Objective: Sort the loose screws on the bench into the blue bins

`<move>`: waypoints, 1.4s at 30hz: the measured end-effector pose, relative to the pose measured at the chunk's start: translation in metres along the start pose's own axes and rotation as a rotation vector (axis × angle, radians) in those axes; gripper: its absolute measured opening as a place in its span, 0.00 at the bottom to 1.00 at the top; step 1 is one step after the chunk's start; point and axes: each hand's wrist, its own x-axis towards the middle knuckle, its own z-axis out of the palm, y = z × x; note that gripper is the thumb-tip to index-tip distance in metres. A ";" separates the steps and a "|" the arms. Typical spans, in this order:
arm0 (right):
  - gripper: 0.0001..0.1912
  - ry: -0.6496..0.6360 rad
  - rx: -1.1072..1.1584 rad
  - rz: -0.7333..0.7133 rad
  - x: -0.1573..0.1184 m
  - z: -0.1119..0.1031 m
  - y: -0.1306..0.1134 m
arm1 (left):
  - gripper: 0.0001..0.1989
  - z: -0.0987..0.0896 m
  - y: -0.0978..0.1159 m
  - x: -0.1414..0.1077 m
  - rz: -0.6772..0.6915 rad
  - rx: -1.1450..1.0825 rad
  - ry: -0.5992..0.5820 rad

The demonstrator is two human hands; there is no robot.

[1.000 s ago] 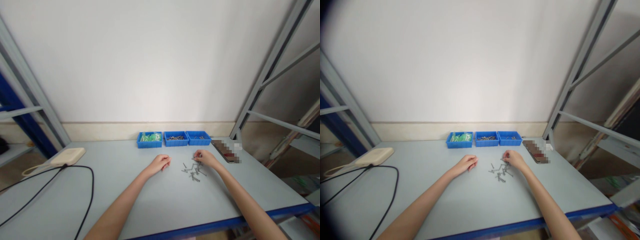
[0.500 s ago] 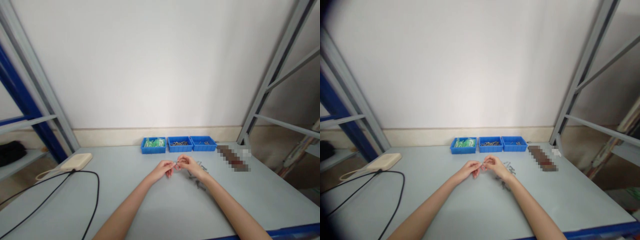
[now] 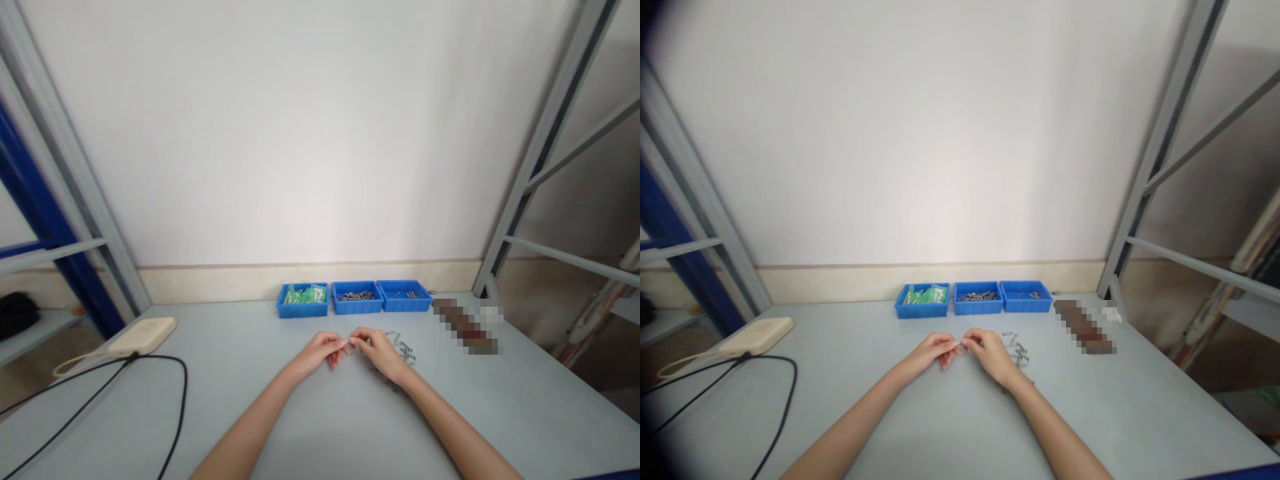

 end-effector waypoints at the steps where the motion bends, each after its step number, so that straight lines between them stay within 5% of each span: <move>1: 0.13 -0.008 -0.021 -0.006 -0.001 -0.001 -0.001 | 0.22 0.001 0.001 -0.001 0.005 0.004 0.004; 7: 0.08 0.037 -0.171 -0.066 -0.003 -0.007 -0.003 | 0.20 0.004 -0.003 -0.002 0.023 0.043 0.059; 12: 0.16 -0.032 -0.235 -0.067 -0.005 -0.002 -0.003 | 0.23 0.004 -0.007 0.001 0.024 0.060 0.089; 18: 0.11 0.058 -0.248 -0.071 -0.006 -0.003 -0.001 | 0.20 0.006 -0.005 0.001 0.052 0.054 0.071; 23: 0.20 -0.221 0.047 0.042 -0.005 -0.008 0.008 | 0.25 0.003 -0.008 0.003 0.025 0.130 0.064; 25: 0.23 -0.240 0.094 0.070 0.001 -0.018 0.014 | 0.27 0.001 -0.009 0.004 0.020 0.098 0.095; 29: 0.27 -0.010 -0.102 0.072 0.027 -0.069 0.022 | 0.27 -0.001 -0.009 0.005 -0.013 0.024 0.103; 33: 0.25 0.243 -0.766 0.284 0.051 -0.125 0.024 | 0.28 -0.001 -0.009 0.006 -0.025 0.047 0.087; 37: 0.22 0.368 -1.043 0.300 0.048 -0.129 0.023 | 0.27 -0.002 -0.011 0.007 -0.029 0.025 0.084; 39: 0.19 0.269 -0.942 0.219 0.035 -0.114 0.025 | 0.27 -0.002 -0.011 0.006 -0.029 0.027 0.075; 42: 0.12 -0.053 -0.724 0.101 0.012 -0.088 0.034 | 0.25 0.000 -0.008 0.005 -0.019 0.030 0.080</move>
